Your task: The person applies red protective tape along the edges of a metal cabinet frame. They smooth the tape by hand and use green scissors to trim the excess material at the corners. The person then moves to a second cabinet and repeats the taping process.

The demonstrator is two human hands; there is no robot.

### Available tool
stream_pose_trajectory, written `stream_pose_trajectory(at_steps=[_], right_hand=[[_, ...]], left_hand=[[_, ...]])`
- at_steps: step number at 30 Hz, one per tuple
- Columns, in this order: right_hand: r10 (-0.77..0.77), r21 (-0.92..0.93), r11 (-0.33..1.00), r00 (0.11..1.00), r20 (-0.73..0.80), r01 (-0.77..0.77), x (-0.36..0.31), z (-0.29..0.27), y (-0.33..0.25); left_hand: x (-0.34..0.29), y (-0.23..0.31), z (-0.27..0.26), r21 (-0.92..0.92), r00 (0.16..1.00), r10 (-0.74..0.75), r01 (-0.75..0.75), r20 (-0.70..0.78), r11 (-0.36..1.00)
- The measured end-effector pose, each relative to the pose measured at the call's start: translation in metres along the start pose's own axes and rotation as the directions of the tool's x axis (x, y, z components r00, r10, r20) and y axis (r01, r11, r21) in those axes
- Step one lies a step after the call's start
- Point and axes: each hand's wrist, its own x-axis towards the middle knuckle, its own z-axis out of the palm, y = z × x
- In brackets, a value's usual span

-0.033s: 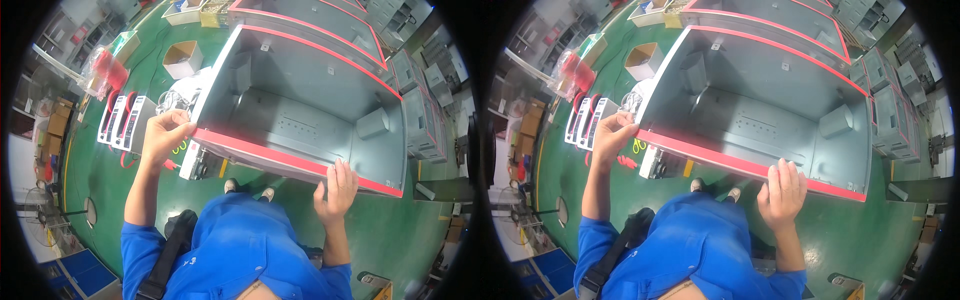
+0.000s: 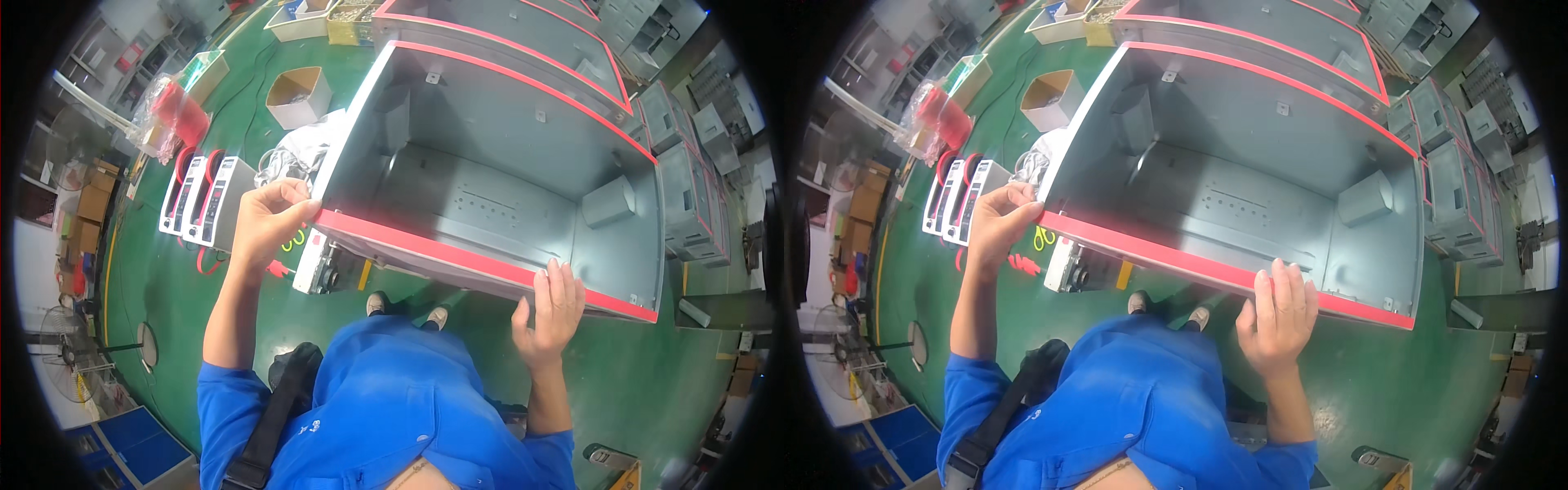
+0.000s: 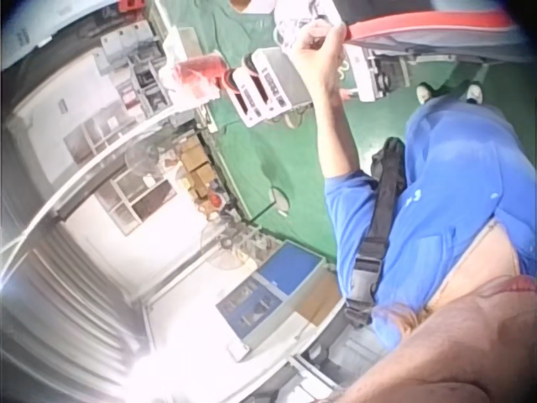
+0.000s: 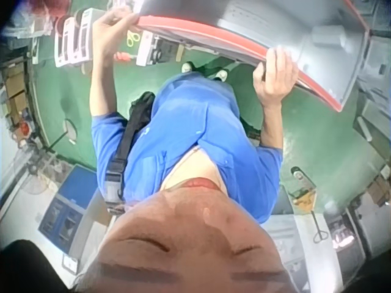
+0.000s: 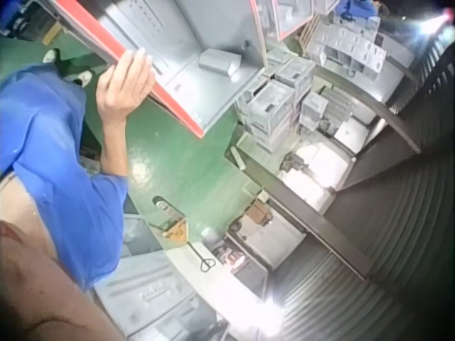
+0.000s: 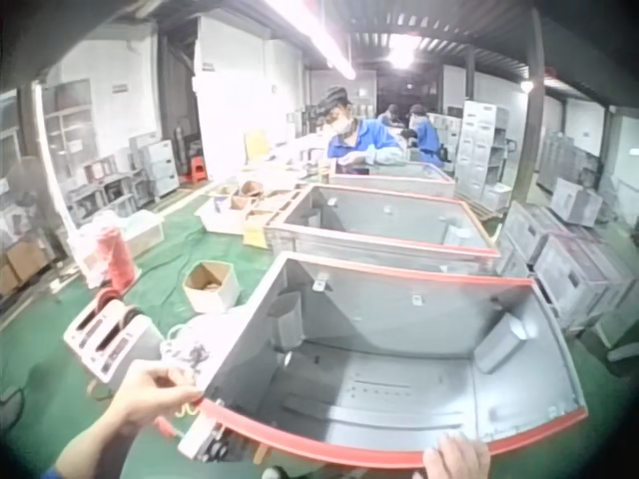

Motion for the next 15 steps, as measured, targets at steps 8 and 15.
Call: stream_pose_trajectory(at_steps=[8, 15], right_hand=[[-0.052, 0.158, 0.986, 0.999, -0.016, 0.053, 0.02, 0.004, -0.024], [0.021, 0.11, 0.994, 0.998, 0.059, -0.027, 0.026, -0.007, -0.006]], left_hand=[[0.0, 0.0, -0.001, 0.039, 1.0, -0.004, 0.004, -0.003, 0.999], [-0.001, -0.003, 0.0, 0.025, 0.999, -0.015, 0.016, -0.034, 1.0]])
